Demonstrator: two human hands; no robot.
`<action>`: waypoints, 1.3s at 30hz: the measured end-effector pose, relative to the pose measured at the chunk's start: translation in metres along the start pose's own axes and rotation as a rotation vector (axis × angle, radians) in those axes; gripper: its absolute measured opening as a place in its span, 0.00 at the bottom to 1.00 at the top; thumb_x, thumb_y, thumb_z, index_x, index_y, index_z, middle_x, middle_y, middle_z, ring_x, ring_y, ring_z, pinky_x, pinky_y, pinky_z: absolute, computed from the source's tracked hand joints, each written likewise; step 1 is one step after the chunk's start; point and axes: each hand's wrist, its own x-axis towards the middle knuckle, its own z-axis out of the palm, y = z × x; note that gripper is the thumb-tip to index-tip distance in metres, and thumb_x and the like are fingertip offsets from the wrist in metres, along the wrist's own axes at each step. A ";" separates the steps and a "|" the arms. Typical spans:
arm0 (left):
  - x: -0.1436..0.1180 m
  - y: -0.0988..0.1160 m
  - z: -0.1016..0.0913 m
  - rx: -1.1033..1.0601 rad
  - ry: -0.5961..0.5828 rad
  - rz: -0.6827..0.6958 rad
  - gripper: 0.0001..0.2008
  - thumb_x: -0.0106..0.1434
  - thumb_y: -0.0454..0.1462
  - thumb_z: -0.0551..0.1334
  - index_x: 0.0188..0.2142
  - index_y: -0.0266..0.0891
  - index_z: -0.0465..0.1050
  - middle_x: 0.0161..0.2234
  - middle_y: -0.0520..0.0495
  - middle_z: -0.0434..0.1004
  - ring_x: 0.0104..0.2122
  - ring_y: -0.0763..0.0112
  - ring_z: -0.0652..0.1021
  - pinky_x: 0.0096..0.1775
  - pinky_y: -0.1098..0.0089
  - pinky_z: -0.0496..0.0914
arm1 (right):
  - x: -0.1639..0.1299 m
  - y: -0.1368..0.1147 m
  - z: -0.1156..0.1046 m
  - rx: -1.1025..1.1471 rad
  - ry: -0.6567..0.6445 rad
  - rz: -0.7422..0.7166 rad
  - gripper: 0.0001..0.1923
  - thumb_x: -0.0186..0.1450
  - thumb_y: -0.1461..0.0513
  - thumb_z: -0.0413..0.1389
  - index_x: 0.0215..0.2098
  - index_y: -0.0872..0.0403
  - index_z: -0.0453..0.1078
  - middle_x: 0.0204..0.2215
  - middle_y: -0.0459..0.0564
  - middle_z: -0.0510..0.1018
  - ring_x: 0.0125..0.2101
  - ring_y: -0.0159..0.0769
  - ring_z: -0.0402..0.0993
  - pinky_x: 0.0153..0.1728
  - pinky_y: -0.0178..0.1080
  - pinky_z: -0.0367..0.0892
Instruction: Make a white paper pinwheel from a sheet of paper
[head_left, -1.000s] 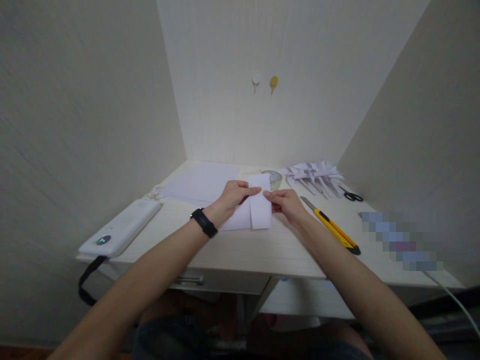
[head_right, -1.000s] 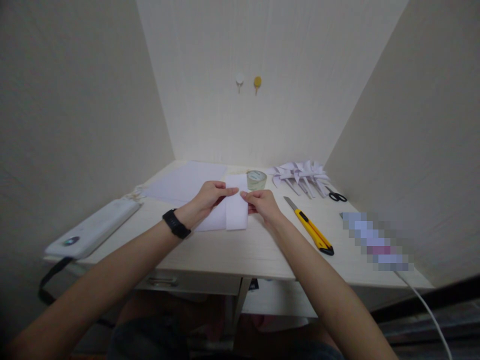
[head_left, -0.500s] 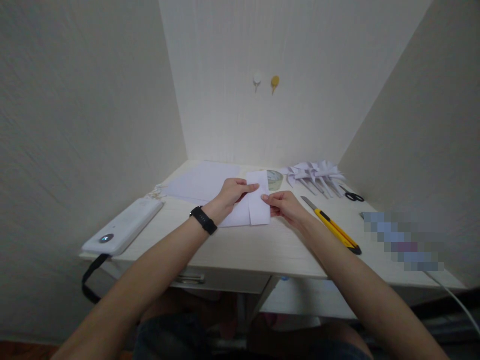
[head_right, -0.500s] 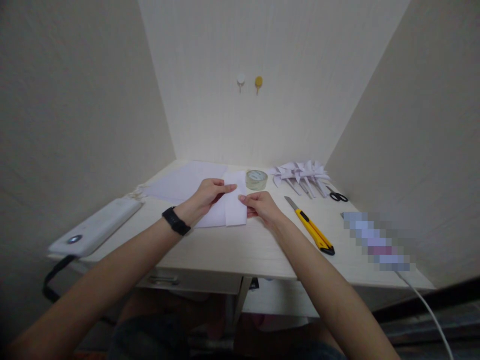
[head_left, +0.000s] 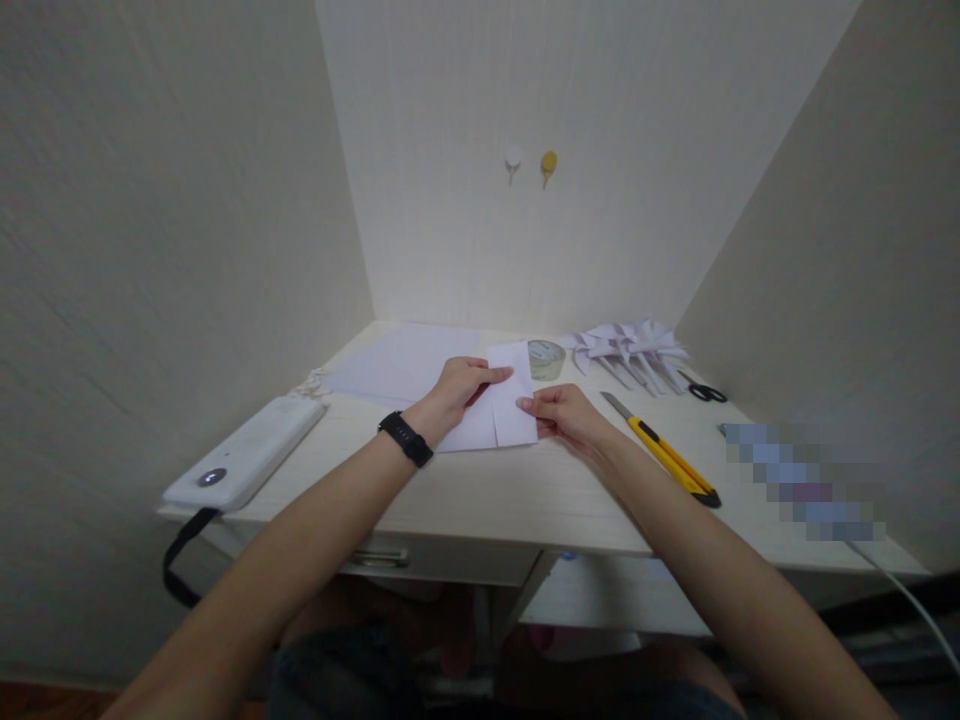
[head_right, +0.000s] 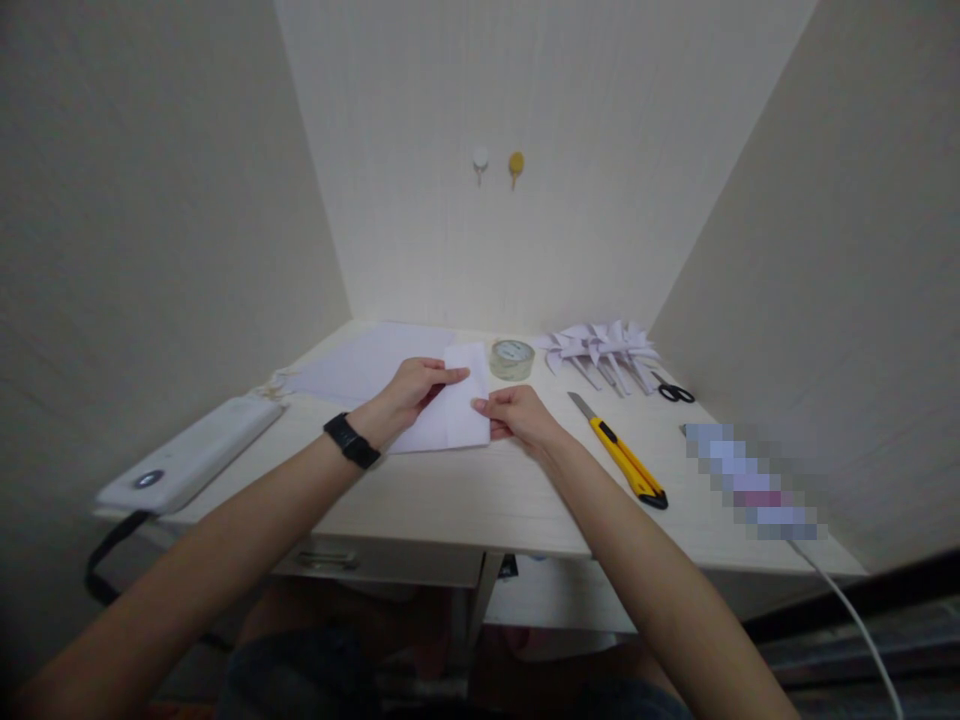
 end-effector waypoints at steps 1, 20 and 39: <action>0.000 0.000 0.000 0.005 0.007 -0.006 0.22 0.41 0.39 0.79 0.19 0.37 0.65 0.16 0.55 0.64 0.19 0.76 0.68 0.23 0.71 0.61 | 0.000 0.000 0.000 0.002 -0.001 -0.001 0.23 0.40 0.50 0.74 0.19 0.58 0.73 0.18 0.47 0.76 0.19 0.28 0.70 0.21 0.32 0.70; 0.005 0.001 -0.007 0.013 0.070 -0.083 0.18 0.41 0.33 0.77 0.21 0.35 0.68 0.20 0.50 0.71 0.20 0.72 0.72 0.24 0.69 0.65 | -0.002 0.006 -0.005 0.004 -0.131 0.127 0.20 0.43 0.56 0.75 0.26 0.60 0.77 0.26 0.53 0.81 0.24 0.34 0.79 0.28 0.35 0.80; 0.012 -0.002 -0.015 0.065 0.021 -0.082 0.20 0.44 0.34 0.77 0.19 0.37 0.64 0.17 0.54 0.65 0.18 0.77 0.68 0.23 0.72 0.62 | -0.005 0.003 -0.009 -0.006 -0.241 0.133 0.21 0.43 0.62 0.75 0.34 0.59 0.76 0.28 0.49 0.81 0.29 0.33 0.79 0.35 0.37 0.78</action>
